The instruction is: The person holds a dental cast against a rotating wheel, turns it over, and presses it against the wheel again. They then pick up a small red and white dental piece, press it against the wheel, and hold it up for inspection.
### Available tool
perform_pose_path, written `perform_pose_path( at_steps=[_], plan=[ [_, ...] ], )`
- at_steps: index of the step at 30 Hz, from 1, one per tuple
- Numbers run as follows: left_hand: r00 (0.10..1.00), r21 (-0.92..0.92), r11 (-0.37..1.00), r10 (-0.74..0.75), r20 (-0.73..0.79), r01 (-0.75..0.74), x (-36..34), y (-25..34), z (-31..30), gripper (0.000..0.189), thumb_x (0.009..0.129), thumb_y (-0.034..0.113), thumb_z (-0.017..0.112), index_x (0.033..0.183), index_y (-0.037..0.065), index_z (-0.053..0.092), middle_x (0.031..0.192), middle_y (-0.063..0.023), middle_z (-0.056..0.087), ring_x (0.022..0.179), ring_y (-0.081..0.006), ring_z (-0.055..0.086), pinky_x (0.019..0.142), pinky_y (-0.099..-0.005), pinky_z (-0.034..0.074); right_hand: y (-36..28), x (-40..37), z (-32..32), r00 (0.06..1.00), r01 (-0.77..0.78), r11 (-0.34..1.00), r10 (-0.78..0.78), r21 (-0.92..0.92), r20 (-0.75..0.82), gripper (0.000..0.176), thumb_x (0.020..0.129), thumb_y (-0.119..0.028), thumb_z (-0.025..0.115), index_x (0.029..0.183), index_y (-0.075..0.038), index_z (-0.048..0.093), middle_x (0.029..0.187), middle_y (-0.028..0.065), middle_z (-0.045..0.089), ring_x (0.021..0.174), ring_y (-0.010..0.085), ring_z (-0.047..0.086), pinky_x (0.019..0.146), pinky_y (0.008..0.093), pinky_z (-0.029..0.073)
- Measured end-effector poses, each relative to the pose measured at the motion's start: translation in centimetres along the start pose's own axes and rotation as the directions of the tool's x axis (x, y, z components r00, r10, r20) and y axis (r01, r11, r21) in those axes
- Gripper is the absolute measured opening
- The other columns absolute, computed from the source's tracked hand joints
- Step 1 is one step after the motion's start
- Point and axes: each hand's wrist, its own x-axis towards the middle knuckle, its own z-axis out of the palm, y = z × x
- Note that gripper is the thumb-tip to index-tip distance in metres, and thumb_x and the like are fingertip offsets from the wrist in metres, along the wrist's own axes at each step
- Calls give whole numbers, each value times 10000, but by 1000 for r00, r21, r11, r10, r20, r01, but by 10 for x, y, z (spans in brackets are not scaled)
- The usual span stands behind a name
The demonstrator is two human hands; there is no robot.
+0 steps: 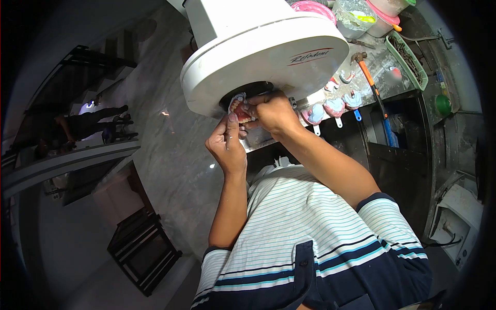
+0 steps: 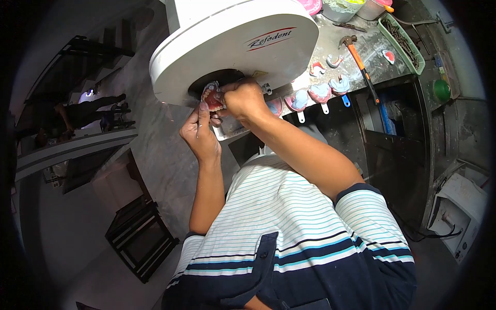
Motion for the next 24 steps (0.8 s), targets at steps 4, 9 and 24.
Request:
perform_pose_path(
  at_steps=[4, 9, 24],
  plan=[
    [1000, -3, 1000, 3, 1, -3, 0, 0, 1, 269, 1026, 166, 676, 1008, -90, 754, 805, -49, 709, 624, -76, 555, 577, -227, 449, 3, 2, 2, 999, 16, 1000, -15, 21, -45, 291, 840, 116, 555, 1081, 157, 712, 1044, 272, 737, 856, 312, 769, 697, 374, 693],
    [1000, -3, 1000, 0, -2, 0, 0, 2, 2, 266, 1025, 167, 679, 1002, -87, 757, 793, -48, 706, 628, -76, 561, 575, -227, 452, 5, 4, 1, 999, 17, 1000, -17, 6, -44, 271, 841, 96, 592, 1074, 142, 722, 1042, 262, 744, 871, 315, 769, 694, 378, 687],
    [1000, 37, 999, -23, -12, 23, 5, 2, 3, 308, 1015, 205, 701, 1030, -97, 758, 795, -66, 718, 628, -85, 577, 571, -233, 463, 20, 19, -5, 990, 143, 963, -137, -228, 44, 177, 932, 94, 599, 1053, 190, 683, 1024, 248, 725, 889, 318, 760, 738, 383, 697]
  ],
)
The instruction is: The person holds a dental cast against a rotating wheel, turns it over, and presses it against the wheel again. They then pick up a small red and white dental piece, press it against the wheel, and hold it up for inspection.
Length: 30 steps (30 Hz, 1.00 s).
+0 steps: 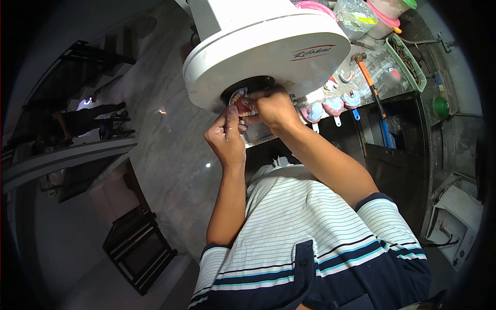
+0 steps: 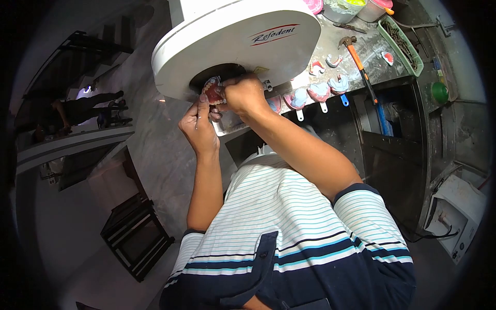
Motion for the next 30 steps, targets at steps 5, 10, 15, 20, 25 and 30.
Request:
perform_pose_path(
  at_steps=[5, 10, 15, 20, 25, 30],
  plan=[
    [996, 35, 997, 60, 72, -63, -5, 2, -1, 302, 1003, 200, 720, 1082, -91, 736, 854, -63, 730, 665, -87, 595, 628, -238, 490, -13, -20, -1, 1000, 19, 951, -10, 310, -29, 163, 908, -63, 721, 976, 77, 768, 864, 173, 764, 778, 198, 742, 698, 321, 623],
    [955, 98, 955, 265, 130, -278, -18, -8, -5, 260, 984, 103, 716, 1183, -61, 678, 1058, -103, 705, 837, -144, 649, 777, -300, 538, -16, -40, -29, 987, 141, 978, -127, -154, 97, 245, 933, -78, 746, 1127, 72, 740, 891, 119, 775, 791, 165, 727, 682, 295, 562],
    [891, 345, 822, 398, 218, -452, -15, 5, -12, 270, 950, 55, 733, 1190, -55, 675, 1018, -118, 678, 878, -191, 662, 792, -315, 539, -6, -53, -31, 778, 562, 701, -628, -438, -7, 302, 847, -75, 814, 1123, 17, 736, 917, 171, 740, 763, 261, 735, 691, 350, 581],
    [854, 438, 733, 451, 260, -520, -16, 10, -7, 311, 899, 54, 782, 1183, -35, 690, 990, -120, 671, 829, -201, 637, 755, -321, 526, -3, -51, -31, 540, 671, 385, -839, -633, 63, 315, 797, -44, 809, 1103, -24, 731, 962, 155, 686, 848, 338, 693, 754, 405, 561],
    [834, 619, 563, 424, 354, -548, -14, 0, -13, 343, 833, 77, 820, 1137, -27, 700, 1019, -159, 685, 923, -339, 657, 839, -408, 526, 8, -41, -40, 591, 627, 429, -806, -650, 37, 350, 759, -36, 780, 1103, -56, 717, 900, 150, 657, 863, 362, 652, 762, 456, 531],
    [844, 612, 584, 415, 340, -533, -12, -3, -18, 367, 788, -1, 773, 1147, -6, 700, 1072, -171, 686, 1025, -381, 640, 930, -458, 485, 7, -45, -39, 628, 605, 424, -775, -674, 75, 394, 728, -38, 813, 1109, -55, 715, 897, 147, 668, 836, 360, 653, 746, 446, 527]
  ],
)
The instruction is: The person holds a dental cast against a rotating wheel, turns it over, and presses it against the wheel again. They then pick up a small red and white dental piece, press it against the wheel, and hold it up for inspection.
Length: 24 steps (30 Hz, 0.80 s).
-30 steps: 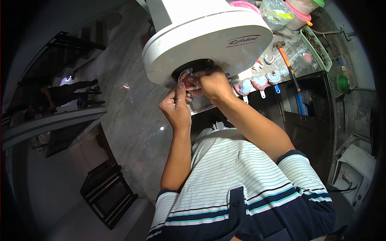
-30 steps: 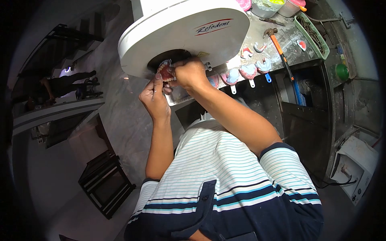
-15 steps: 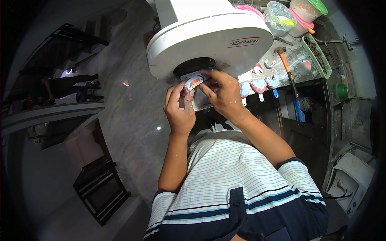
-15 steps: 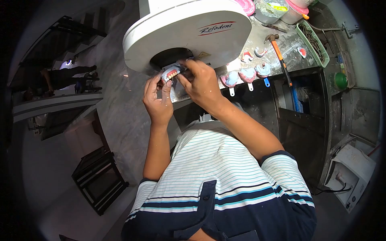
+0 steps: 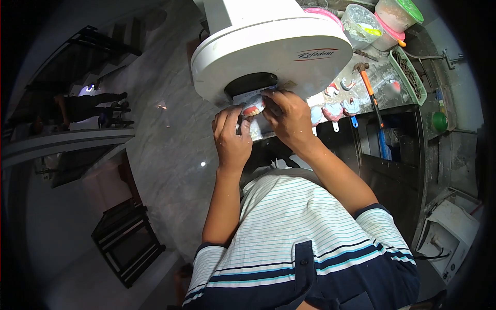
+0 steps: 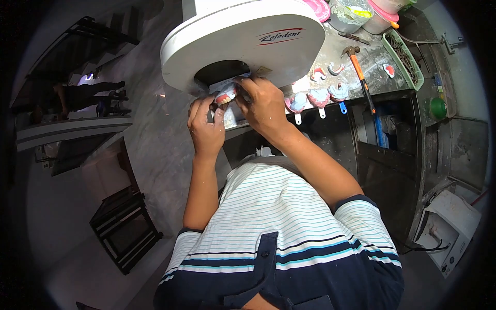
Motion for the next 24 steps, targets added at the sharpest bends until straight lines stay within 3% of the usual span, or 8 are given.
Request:
perform_pose_path(
  at_steps=[8, 11, 12, 13, 16, 18, 20, 24],
  plan=[
    [991, -55, 994, 84, -107, -91, 5, 3, -10, 355, 793, -20, 789, 1142, 18, 738, 1032, -155, 705, 978, -333, 680, 895, -402, 535, -14, -4, -3, 986, 161, 986, -159, 48, -49, 408, 719, -56, 832, 1100, -49, 685, 854, 115, 638, 799, 325, 653, 720, 407, 542],
    [982, -90, 986, 124, -144, -137, 8, 11, -11, 343, 820, -6, 795, 1157, 10, 728, 1031, -153, 708, 932, -308, 682, 861, -379, 536, -14, -10, -2, 998, -23, 971, 9, 240, 60, 380, 789, -59, 810, 1143, -32, 678, 850, 106, 678, 736, 256, 698, 670, 368, 558],
    [989, -131, 989, 49, -140, -68, 11, 17, -12, 329, 839, 37, 804, 1156, 4, 721, 1030, -150, 711, 919, -298, 681, 851, -377, 534, -13, -11, 1, 969, -237, 899, 192, 367, 153, 366, 820, -73, 799, 1159, -13, 674, 844, 111, 700, 716, 221, 712, 646, 353, 561],
    [991, -172, 985, -25, -132, 1, 12, 20, -13, 324, 857, 79, 812, 1154, -2, 715, 1029, -148, 714, 907, -288, 680, 842, -375, 531, -13, -12, 2, 898, -439, 770, 351, 464, 267, 356, 852, -86, 787, 1175, 5, 669, 838, 116, 722, 695, 187, 727, 622, 337, 563],
    [995, -169, 984, -65, -79, 50, 8, 16, -12, 333, 878, 171, 817, 1137, -8, 707, 1037, -149, 717, 894, -270, 677, 829, -371, 524, -19, -2, -5, 729, -683, 528, 543, 506, 417, 371, 882, -135, 788, 1186, 35, 662, 833, 135, 751, 692, 146, 736, 603, 328, 567],
    [997, -132, 990, -48, -58, 40, 2, 8, -10, 327, 884, 215, 810, 1109, 1, 710, 1054, -151, 722, 922, -294, 668, 866, -395, 513, -28, 4, -19, 738, -673, 640, 549, 371, 393, 389, 868, -134, 793, 1185, 45, 657, 825, 146, 749, 683, 234, 738, 632, 362, 572],
    [999, -89, 996, 17, 28, -15, -4, 6, -11, 311, 884, 190, 798, 1119, 3, 717, 1073, -155, 724, 983, -322, 649, 917, -405, 494, -32, 4, -29, 864, -403, 914, 362, 52, 349, 420, 862, -169, 814, 1199, 30, 660, 912, 173, 735, 770, 340, 724, 716, 403, 574],
    [997, -81, 996, 53, 55, -48, -9, 5, -14, 310, 872, 181, 797, 1127, 17, 731, 1079, -147, 727, 1029, -336, 629, 953, -412, 477, -26, 2, -46, 910, -216, 976, 206, -12, 360, 475, 795, -183, 871, 1185, 6, 676, 1015, 182, 696, 938, 408, 674, 835, 437, 548]
  ],
)
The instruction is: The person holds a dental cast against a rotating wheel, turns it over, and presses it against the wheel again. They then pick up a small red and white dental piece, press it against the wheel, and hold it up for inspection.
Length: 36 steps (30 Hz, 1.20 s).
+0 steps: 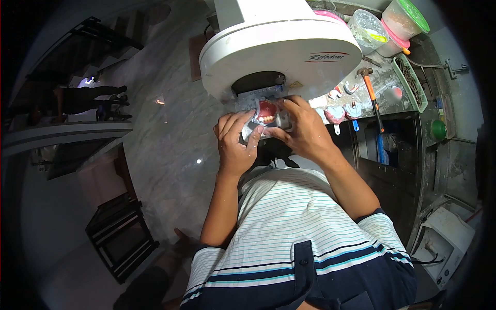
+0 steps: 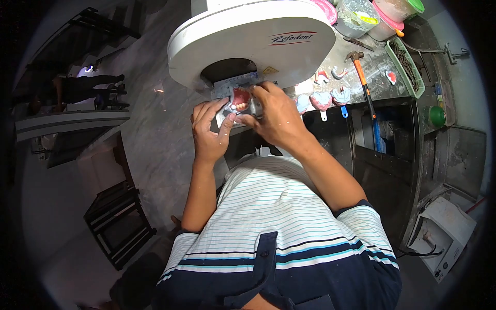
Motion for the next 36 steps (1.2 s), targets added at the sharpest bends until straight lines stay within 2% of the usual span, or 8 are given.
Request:
perform_pose_path(
  at_steps=[2, 3, 5, 12, 15, 22, 28, 36],
  plan=[
    [999, 36, 999, 40, 1, -40, 1, 2, 1, 275, 865, 160, 799, 1104, 32, 752, 1059, -131, 732, 1029, -323, 628, 952, -402, 475, 16, 5, 1, 988, 153, 988, -153, -5, -22, 557, 713, -214, 913, 1183, -20, 685, 1077, 178, 664, 1046, 388, 642, 894, 446, 521],
    [999, 34, 999, 39, 2, -39, 0, 1, 3, 275, 865, 160, 799, 1104, 32, 752, 1059, -131, 732, 1029, -323, 628, 952, -402, 475, 21, 9, 1, 988, 155, 987, -155, 29, 2, 586, 666, -215, 924, 1169, -18, 696, 1077, 167, 669, 1059, 387, 630, 903, 458, 508],
    [999, -16, 1000, -24, -28, 24, 0, -5, 8, 222, 861, 129, 799, 1061, 38, 767, 1036, -114, 737, 1020, -316, 628, 938, -397, 480, 30, 16, 8, 986, 164, 986, -164, 34, -17, 569, 669, -222, 922, 1153, -15, 706, 1061, 168, 673, 1037, 388, 635, 890, 462, 510],
    [993, -3, 997, -72, -88, 72, 7, -15, 14, 192, 862, 98, 802, 1035, 22, 769, 1022, -119, 739, 984, -312, 641, 913, -400, 497, 27, 30, 29, 982, 148, 984, -134, 102, -130, 510, 670, -195, 919, 1103, -3, 732, 960, 181, 684, 963, 401, 657, 842, 474, 515],
    [976, -105, 979, -185, -118, 173, 10, -16, 14, 168, 888, 85, 788, 1035, 7, 767, 1019, -119, 741, 995, -281, 652, 929, -385, 498, 31, 29, 39, 966, 194, 980, -184, 43, -182, 492, 701, -133, 893, 1145, -13, 716, 1024, 192, 676, 971, 404, 656, 841, 460, 529],
    [979, -93, 983, -168, -112, 158, 6, -17, 16, 185, 878, 63, 793, 1049, -4, 767, 1015, -119, 731, 992, -274, 644, 928, -378, 495, 29, 23, 45, 939, 236, 972, -229, -5, -257, 510, 704, -26, 831, 1193, -6, 687, 1097, 197, 661, 1014, 414, 637, 882, 467, 523],
    [974, -143, 976, -185, -128, 166, 5, -18, 19, 195, 884, 28, 784, 1074, -11, 763, 1064, -116, 706, 1003, -258, 641, 941, -365, 494, 29, 23, 49, 924, 241, 970, -240, -35, -297, 428, 740, -22, 783, 1158, -13, 690, 1064, 189, 666, 988, 409, 639, 889, 471, 506],
    [970, -132, 978, -183, -160, 163, 5, -16, 22, 218, 914, 24, 755, 1126, -25, 747, 1093, -131, 704, 1020, -262, 658, 936, -365, 509, 26, 22, 57, 913, 230, 969, -247, -89, -324, 427, 760, -32, 752, 1180, -14, 675, 1078, 187, 653, 988, 394, 628, 875, 464, 496]
  ],
)
